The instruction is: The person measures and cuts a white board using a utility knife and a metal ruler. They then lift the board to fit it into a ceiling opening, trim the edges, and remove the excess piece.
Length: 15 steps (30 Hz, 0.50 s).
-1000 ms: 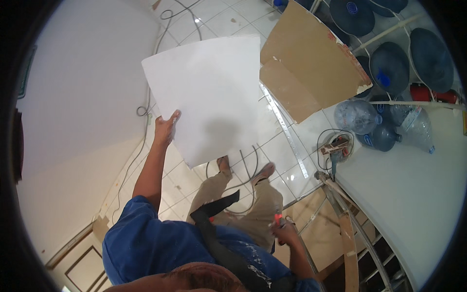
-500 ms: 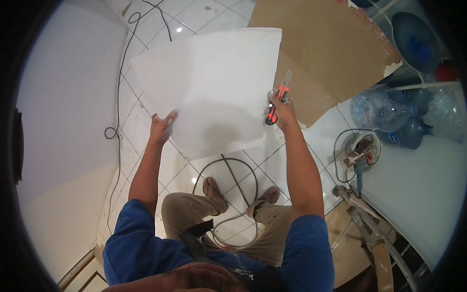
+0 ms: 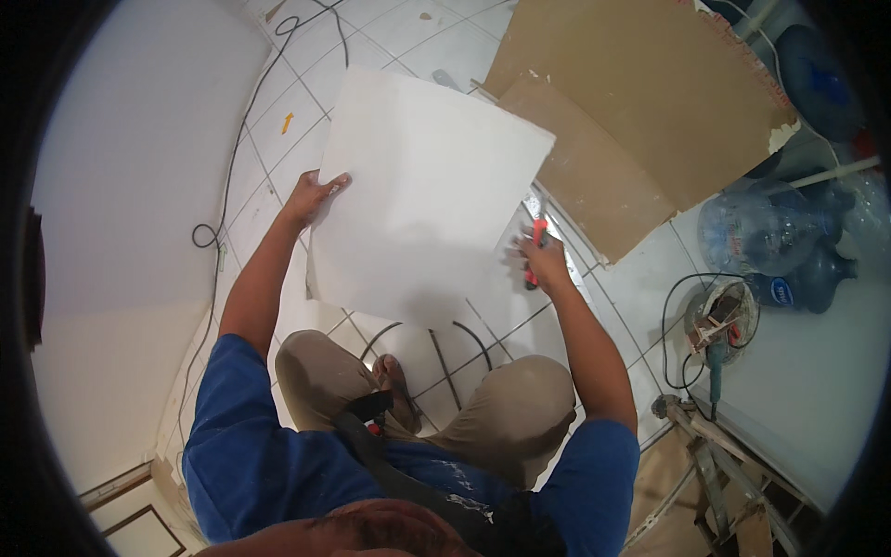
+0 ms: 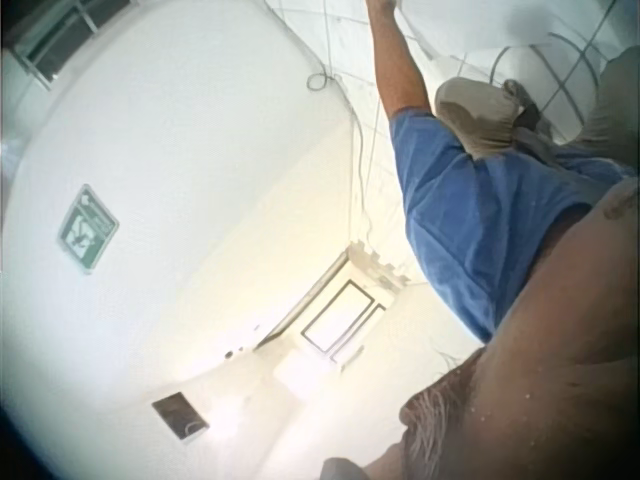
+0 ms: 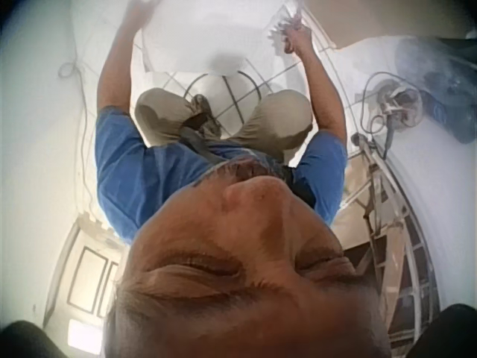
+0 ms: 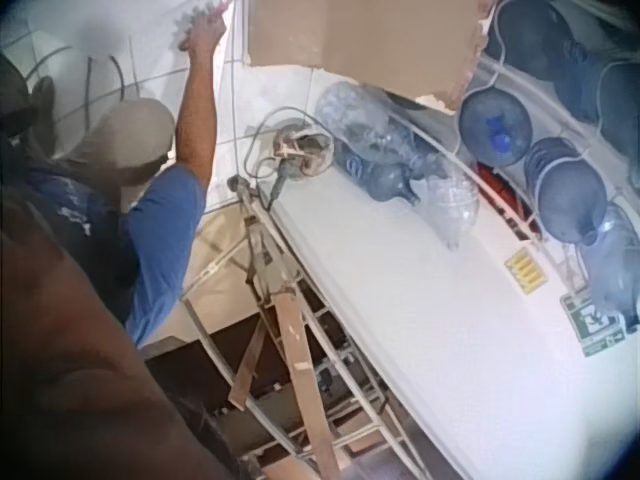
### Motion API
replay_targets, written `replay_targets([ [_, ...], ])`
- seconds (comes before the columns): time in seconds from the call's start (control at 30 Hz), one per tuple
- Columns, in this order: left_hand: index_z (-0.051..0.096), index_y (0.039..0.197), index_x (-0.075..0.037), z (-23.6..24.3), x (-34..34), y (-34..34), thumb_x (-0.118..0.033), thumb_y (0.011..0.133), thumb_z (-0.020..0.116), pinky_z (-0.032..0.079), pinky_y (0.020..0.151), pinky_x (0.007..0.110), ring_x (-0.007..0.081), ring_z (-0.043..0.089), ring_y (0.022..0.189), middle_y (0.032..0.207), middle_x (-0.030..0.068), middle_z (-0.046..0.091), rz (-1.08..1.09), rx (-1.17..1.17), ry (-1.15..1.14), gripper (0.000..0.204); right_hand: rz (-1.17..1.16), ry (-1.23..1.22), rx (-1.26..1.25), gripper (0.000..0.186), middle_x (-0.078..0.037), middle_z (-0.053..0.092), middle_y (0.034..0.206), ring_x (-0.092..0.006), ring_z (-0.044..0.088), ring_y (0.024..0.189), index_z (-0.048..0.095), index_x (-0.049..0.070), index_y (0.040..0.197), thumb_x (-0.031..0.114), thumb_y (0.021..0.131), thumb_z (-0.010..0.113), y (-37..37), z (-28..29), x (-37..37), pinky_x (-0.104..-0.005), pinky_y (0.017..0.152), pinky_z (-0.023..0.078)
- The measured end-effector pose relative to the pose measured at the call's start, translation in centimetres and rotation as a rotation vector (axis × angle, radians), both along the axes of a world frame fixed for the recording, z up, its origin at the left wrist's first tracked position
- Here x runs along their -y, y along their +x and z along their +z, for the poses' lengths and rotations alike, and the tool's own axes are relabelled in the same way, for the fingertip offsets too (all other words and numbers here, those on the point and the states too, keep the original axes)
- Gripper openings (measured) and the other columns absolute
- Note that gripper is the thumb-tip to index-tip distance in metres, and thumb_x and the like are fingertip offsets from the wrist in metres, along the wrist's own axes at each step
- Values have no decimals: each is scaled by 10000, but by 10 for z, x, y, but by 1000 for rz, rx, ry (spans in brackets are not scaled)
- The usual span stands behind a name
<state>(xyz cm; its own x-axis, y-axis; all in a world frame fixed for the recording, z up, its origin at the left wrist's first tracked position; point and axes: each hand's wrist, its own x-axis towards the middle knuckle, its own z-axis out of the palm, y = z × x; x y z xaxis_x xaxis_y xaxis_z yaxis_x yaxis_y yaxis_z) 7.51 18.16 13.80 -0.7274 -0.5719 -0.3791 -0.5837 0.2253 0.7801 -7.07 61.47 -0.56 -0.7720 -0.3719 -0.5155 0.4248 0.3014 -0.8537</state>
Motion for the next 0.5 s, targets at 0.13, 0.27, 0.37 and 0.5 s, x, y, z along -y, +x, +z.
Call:
replay_targets([
  [0.13,639,1192,119,20,23,-13,-506,751,896,565,821,361,239,692,940,1052,189,711,-202,155,-130,807,26,511,-733,248,-191,719,1047,-361,682,938,717,29,1140,93,903,675,27,-75,-80,-444,865,532],
  [0.27,597,1281,140,10,40,-34,-568,712,895,518,961,374,313,647,1152,1270,260,648,-386,306,-279,957,164,738,-725,471,-162,681,1189,-369,603,1157,650,34,1271,175,845,795,32,-91,-134,-455,969,500],
  [0.37,572,1308,139,7,20,-47,-586,671,908,498,990,374,322,642,1162,1295,259,633,-428,364,-335,1021,231,773,-733,475,-170,682,1151,-379,626,1098,667,33,1229,212,818,824,44,-92,-156,-467,942,513],
  [0.5,494,1415,111,-41,22,-70,-584,645,914,470,1052,399,347,596,1252,1367,247,605,-637,533,-189,1118,409,775,-620,451,-185,679,1062,-387,656,983,685,35,1182,249,810,821,33,-86,-167,-472,877,533],
])
